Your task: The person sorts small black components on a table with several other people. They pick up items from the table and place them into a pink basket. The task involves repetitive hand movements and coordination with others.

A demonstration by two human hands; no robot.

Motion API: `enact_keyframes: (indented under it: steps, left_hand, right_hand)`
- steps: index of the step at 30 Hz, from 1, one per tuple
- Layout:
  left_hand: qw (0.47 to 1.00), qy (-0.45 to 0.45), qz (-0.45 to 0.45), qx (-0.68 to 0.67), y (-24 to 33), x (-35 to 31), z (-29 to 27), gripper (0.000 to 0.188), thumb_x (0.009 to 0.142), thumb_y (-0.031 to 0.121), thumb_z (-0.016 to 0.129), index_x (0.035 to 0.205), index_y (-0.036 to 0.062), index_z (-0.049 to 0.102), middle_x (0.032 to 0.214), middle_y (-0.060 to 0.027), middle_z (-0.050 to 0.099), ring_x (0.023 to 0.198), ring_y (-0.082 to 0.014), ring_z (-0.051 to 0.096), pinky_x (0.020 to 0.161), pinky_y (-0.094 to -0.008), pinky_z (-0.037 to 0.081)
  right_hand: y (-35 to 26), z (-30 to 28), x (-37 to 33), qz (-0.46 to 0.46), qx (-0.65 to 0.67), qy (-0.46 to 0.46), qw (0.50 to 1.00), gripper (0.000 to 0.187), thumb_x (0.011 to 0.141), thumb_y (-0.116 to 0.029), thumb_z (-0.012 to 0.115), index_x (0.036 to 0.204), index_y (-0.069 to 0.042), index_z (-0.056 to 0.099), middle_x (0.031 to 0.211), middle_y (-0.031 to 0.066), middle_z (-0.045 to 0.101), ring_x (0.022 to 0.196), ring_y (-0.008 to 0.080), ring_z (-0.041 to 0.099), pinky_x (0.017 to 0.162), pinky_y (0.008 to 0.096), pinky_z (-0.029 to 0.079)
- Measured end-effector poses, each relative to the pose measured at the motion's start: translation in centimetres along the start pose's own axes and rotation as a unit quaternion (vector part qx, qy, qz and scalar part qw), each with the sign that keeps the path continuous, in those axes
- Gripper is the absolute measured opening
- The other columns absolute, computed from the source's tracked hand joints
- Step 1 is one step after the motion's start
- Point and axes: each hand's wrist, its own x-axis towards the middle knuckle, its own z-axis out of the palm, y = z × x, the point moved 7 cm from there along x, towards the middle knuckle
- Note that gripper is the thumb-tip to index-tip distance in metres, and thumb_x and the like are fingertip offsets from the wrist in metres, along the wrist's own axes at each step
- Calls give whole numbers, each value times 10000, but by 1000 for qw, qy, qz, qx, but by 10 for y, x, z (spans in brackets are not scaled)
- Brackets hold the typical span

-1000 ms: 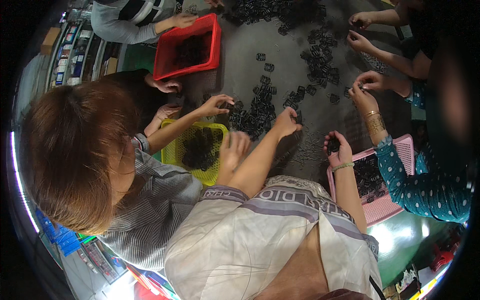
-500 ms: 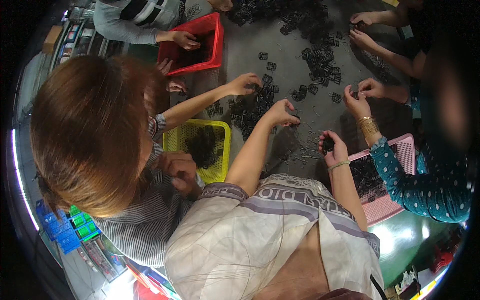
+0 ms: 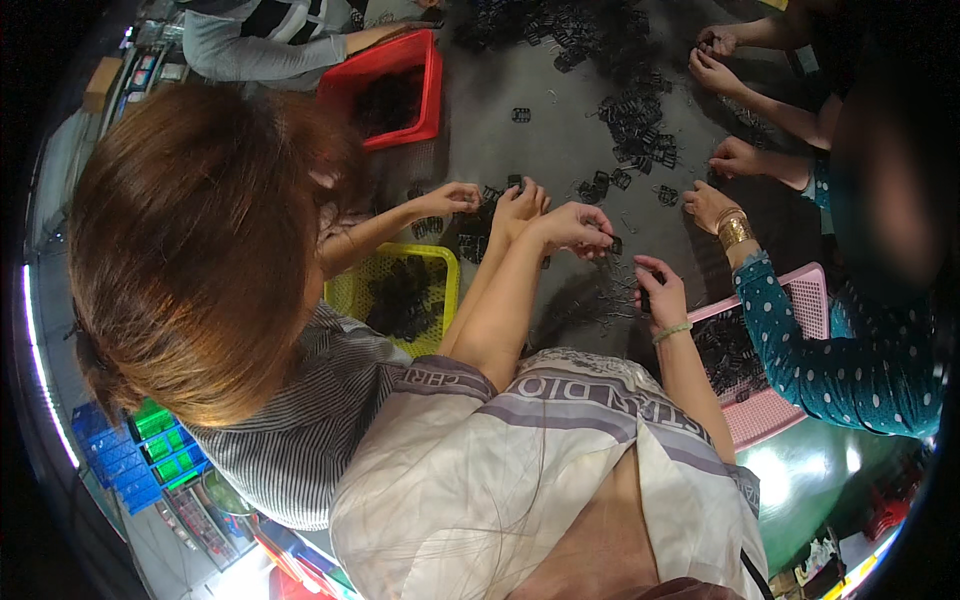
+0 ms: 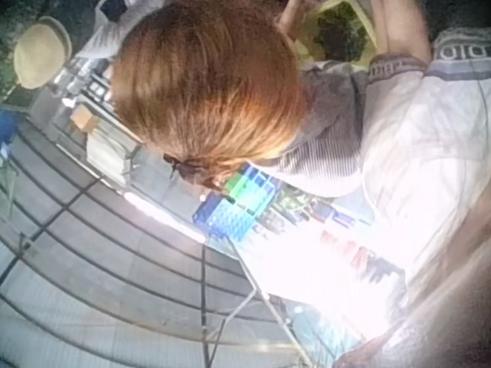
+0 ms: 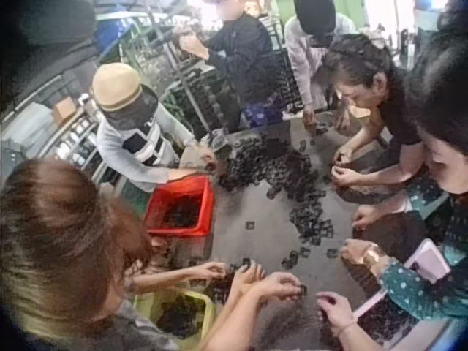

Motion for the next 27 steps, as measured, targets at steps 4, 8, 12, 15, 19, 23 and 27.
enact_keyframes:
  steps: [4,8,12,15,19,23,27]
  left_hand:
    - [994,-97,30,-31,18,1,26,144,790,114,661,888,27,603,732,-38,623,575,-94,560,508,-217,449]
    - [996,43,55,60,-3,23,6,136,777,93,665,883,31,606,731,-34,623,590,-95,558,523,-235,451]
    - [914,210,67,341,-33,40,0,238,720,103,702,926,48,595,794,-69,623,759,-224,596,662,-327,474]
    - [871,254,66,416,-30,35,27,485,614,175,779,1034,93,551,1014,-123,577,1025,-307,526,822,-412,441]
    - [818,321,107,465,-48,50,22,310,680,149,734,955,89,602,895,-113,618,878,-324,578,754,-410,460]
    - [951,153,46,265,-48,62,11,234,694,96,730,884,36,608,755,-75,620,653,-199,586,574,-308,469]
    - [1000,-11,19,8,-30,41,22,216,691,83,750,844,21,610,656,-20,596,502,-76,509,455,-214,406]
  right_hand:
    - [-25,0,3,-136,-155,-32,978,232,812,-82,575,1037,-57,626,631,7,522,520,72,484,461,234,386]
    - [-25,-13,14,-193,-195,6,961,226,799,-68,580,1016,-55,638,629,-1,523,469,55,447,440,226,361]
    - [-27,-36,11,-140,-139,74,978,205,800,-70,577,994,-48,638,635,-9,540,460,54,449,426,216,357]
    - [-32,-48,8,-122,-118,100,980,185,804,-73,580,978,-36,631,675,-4,558,467,50,468,398,194,349]
    - [-29,-48,9,-133,-113,85,981,182,799,-79,590,971,-38,634,711,-5,567,470,50,467,403,195,351]
    - [-31,-41,5,-150,-160,55,974,189,795,-91,600,972,-36,636,705,-5,561,480,49,461,415,200,352]
    - [-29,-34,5,-143,-187,41,971,216,794,-107,609,995,-32,629,678,-6,542,482,51,457,413,205,347]
